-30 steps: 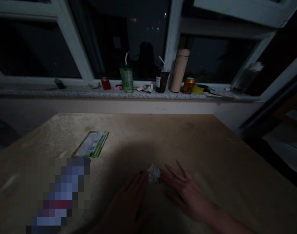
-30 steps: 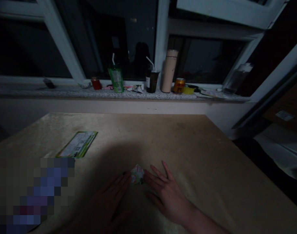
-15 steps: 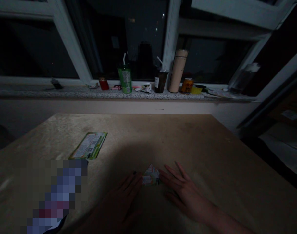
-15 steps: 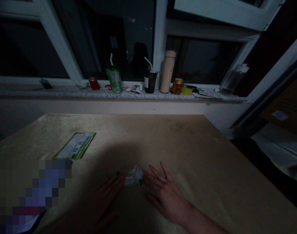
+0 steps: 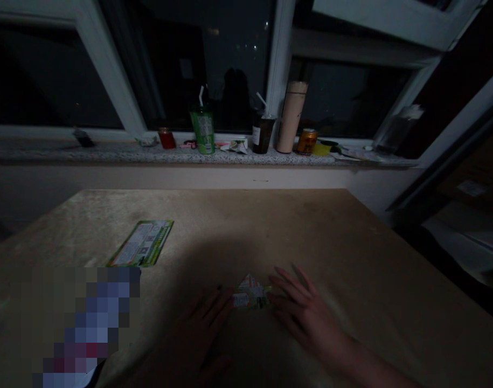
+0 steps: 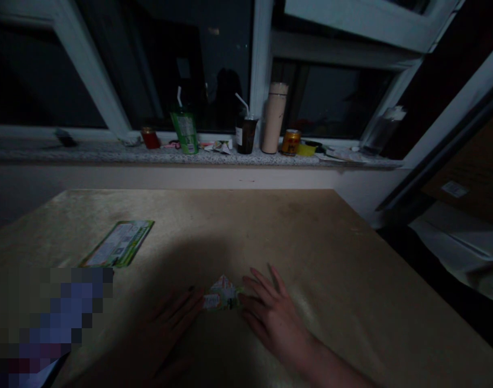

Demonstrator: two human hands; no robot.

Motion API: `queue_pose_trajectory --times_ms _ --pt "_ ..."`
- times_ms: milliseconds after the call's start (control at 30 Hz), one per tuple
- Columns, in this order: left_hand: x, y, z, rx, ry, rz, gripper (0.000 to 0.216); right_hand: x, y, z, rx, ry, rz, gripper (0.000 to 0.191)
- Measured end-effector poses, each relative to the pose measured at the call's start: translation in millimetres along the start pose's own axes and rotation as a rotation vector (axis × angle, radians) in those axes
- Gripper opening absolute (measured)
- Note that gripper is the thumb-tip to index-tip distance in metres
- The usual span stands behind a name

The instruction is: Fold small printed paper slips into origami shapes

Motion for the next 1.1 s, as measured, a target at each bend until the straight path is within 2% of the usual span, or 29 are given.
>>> queue_pose_trajectory --times_ms 200,433,567,800,933,1100 --pt "4.1 -0.9 1.9 0.005 0.01 -0.025 0.071 -10.0 0.2 3.8 0.052 0.102 0.079 0.031" --pt "3.8 -1.5 3.5 0.001 0.033 -0.026 0.074 -8.1 -2.3 3.4 0.027 0.036 0.049 0.026" --pt "-6.2 4.8 2.9 0.008 0.046 -0.012 0.074 -5.1 -1.4 3.3 0.011 0.012 0.01 0.028" --pt "-15.1 21.2 3.6 0.004 0.042 -0.091 0.073 -5.9 -1.4 4.6 0.011 -0.001 -0.01 0.027" --pt "-18.7 26.2 -2.2 -0.004 0.01 -0.029 0.079 -6.4 -2.1 6.6 0.023 0.011 -0.014 0.027" --pt "-31.0 34.7 -5.2 0.109 -0.038 0.052 0.086 -5.0 -1.4 4.9 0.008 0.034 -0.015 0.028"
Point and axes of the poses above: each hand's wrist, its own y-axis towards the middle knuckle, its own z-axis out of the palm, x = y × z, the point moved 6 cm from there along y, towards the middle knuckle, and after that the axes turned 2 degrees about -x, right-handed, at the moved point
